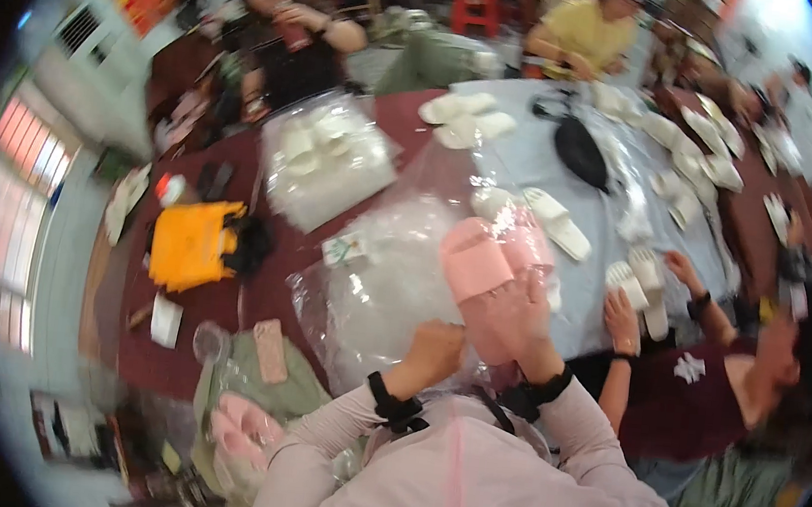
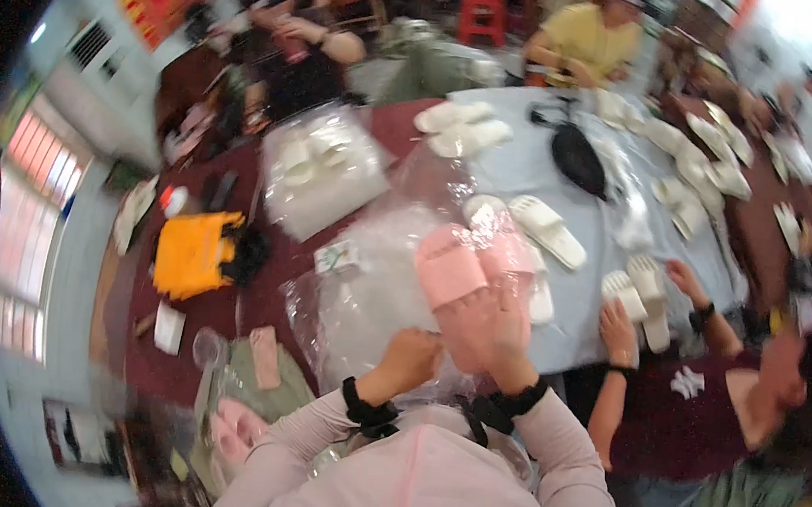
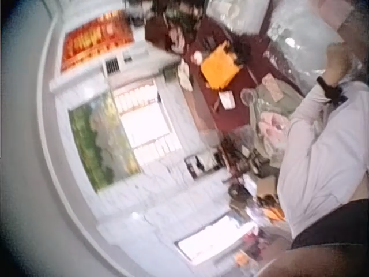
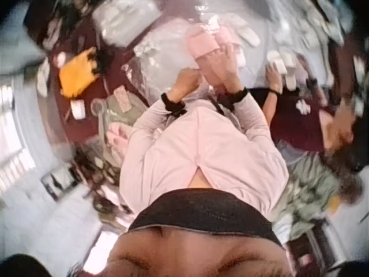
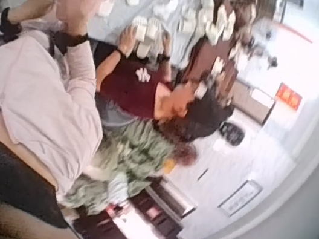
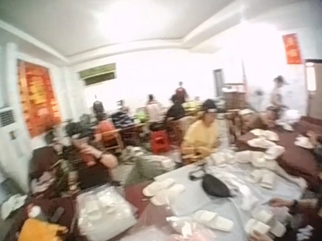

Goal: The recorder extracts finished shoes from a large bag, places them into individual plastic bags, and organizes them on a table.

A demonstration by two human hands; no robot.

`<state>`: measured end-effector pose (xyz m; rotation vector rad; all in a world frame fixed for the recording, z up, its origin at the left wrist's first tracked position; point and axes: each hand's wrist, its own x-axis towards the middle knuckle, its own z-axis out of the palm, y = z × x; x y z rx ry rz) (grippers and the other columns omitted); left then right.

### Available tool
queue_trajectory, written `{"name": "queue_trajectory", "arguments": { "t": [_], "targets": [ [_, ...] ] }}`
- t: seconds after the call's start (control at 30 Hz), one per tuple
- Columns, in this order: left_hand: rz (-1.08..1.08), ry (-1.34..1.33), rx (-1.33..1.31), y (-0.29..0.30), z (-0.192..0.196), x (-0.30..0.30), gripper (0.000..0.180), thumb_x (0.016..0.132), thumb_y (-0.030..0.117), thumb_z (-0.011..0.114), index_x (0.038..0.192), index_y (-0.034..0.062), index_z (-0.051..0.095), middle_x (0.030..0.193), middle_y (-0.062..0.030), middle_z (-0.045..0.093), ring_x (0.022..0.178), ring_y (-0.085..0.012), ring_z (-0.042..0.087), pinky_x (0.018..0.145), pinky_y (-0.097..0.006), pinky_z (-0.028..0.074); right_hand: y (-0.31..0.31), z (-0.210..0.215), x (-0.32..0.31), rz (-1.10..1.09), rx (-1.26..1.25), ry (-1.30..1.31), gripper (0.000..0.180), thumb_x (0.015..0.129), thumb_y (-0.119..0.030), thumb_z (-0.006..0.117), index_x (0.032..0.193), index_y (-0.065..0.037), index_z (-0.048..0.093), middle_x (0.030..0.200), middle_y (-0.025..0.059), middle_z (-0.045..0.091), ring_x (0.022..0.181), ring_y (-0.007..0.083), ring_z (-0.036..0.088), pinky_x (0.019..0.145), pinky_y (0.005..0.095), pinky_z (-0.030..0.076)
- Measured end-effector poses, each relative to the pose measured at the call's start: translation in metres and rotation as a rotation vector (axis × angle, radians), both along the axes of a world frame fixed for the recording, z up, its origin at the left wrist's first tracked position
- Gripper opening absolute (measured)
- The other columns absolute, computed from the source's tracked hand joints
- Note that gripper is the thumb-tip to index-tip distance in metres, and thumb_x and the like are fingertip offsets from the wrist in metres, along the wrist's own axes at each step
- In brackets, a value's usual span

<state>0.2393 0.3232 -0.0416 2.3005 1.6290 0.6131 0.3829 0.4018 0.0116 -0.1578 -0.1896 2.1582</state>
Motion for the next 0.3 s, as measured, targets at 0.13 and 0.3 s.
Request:
{"name": "queue_trajectory", "arguments": {
  "t": [0.13,0.3],
  "targets": [
    [-0.125,-0.154,-0.179,-0.009,0.015,0.011,0.01,0.07,0.012,0.054,0.073,0.0029,0.056,0.065,-0.0175,0.056,0.062,-0.0338,0.055,0.057,-0.041,0.042,0.007,0.016,-0.013,0.279,0.065,0.066,0.056,0.094,-0.043,0.028,0.133,-0.003,0.031,0.135,0.0139,0.036,0.126,0.0262,0.032,0.106,0.0387,0.024],
    [-0.103,-0.76,-0.38,-0.055,0.085,-0.005,0.018,0.074,0.017,0.056,0.086,0.0029,0.058,0.069,-0.0229,0.055,0.067,-0.033,0.058,0.063,-0.045,0.043,-0.007,0.066,-0.042,0.671,0.215,-0.277,0.059,0.093,-0.046,0.029,0.134,-0.004,0.03,0.137,0.0112,0.035,0.129,0.0264,0.029,0.105,0.0376,0.026]
  ]
}}
